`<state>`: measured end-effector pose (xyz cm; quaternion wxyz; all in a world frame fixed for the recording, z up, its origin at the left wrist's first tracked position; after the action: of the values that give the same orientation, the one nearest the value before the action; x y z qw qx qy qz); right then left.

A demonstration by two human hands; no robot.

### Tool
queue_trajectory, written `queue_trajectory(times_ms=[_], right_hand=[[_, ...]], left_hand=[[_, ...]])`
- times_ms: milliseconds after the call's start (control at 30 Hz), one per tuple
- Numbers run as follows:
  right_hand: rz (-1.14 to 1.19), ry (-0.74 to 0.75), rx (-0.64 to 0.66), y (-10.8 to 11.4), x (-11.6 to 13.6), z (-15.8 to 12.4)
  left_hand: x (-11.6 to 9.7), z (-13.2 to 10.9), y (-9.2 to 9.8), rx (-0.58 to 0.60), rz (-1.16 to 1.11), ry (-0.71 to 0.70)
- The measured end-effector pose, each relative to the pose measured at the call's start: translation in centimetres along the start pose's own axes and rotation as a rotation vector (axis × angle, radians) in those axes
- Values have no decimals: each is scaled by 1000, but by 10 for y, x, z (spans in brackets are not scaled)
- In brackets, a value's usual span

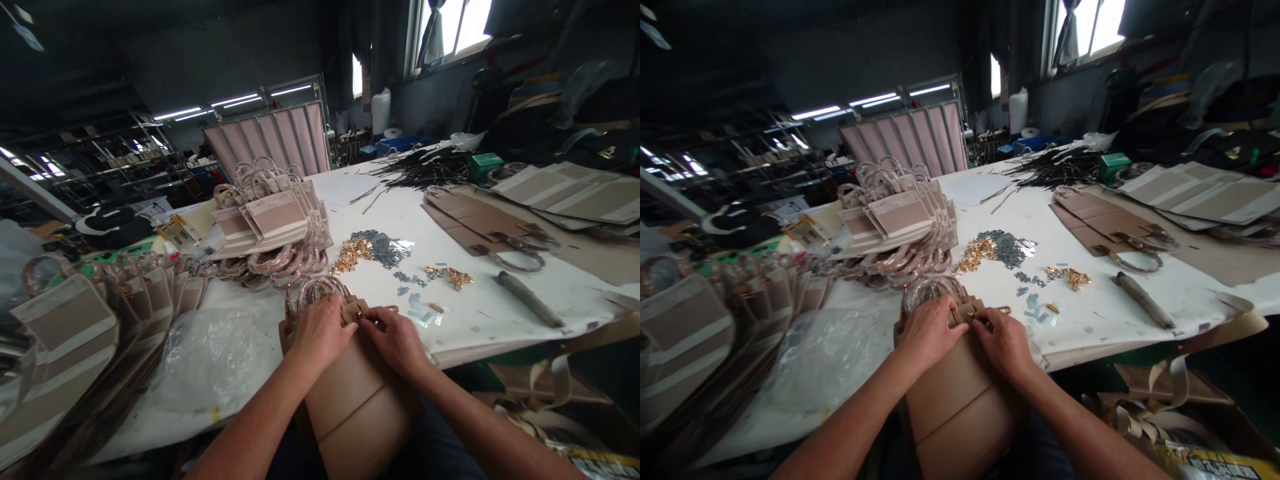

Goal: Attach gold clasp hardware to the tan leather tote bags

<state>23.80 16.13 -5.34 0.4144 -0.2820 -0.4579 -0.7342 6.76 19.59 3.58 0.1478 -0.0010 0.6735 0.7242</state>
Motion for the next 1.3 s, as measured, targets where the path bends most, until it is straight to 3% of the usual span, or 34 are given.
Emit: queue_trajectory(times_ms=[333, 733, 900, 1067, 1300], right_hand=[[-26, 70, -45, 9, 9, -9], [-5, 88, -78, 21, 6, -13], [-73, 195, 49, 35, 15, -4], [-151, 181, 251, 51, 29, 12], [-160, 199, 297, 56, 36, 18]], left_hand=[[-5, -1, 15, 78, -286, 247], [-18, 4, 6, 41, -470, 154], [-18, -2, 8, 34, -530, 140], [-21, -8, 12, 17, -558, 128], [-23, -12, 14, -11, -584, 124]])
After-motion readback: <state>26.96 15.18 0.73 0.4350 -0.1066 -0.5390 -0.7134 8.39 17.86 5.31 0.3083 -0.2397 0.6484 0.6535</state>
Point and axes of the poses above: each hand's wrist, its own z-axis towards the middle knuckle, its own y-axis out of the back of the hand, x = y × z, the point moved 1 cm from there along z, towards the middle knuckle, and after that the axes turned 11 degrees about y, right-handed, at the moved point
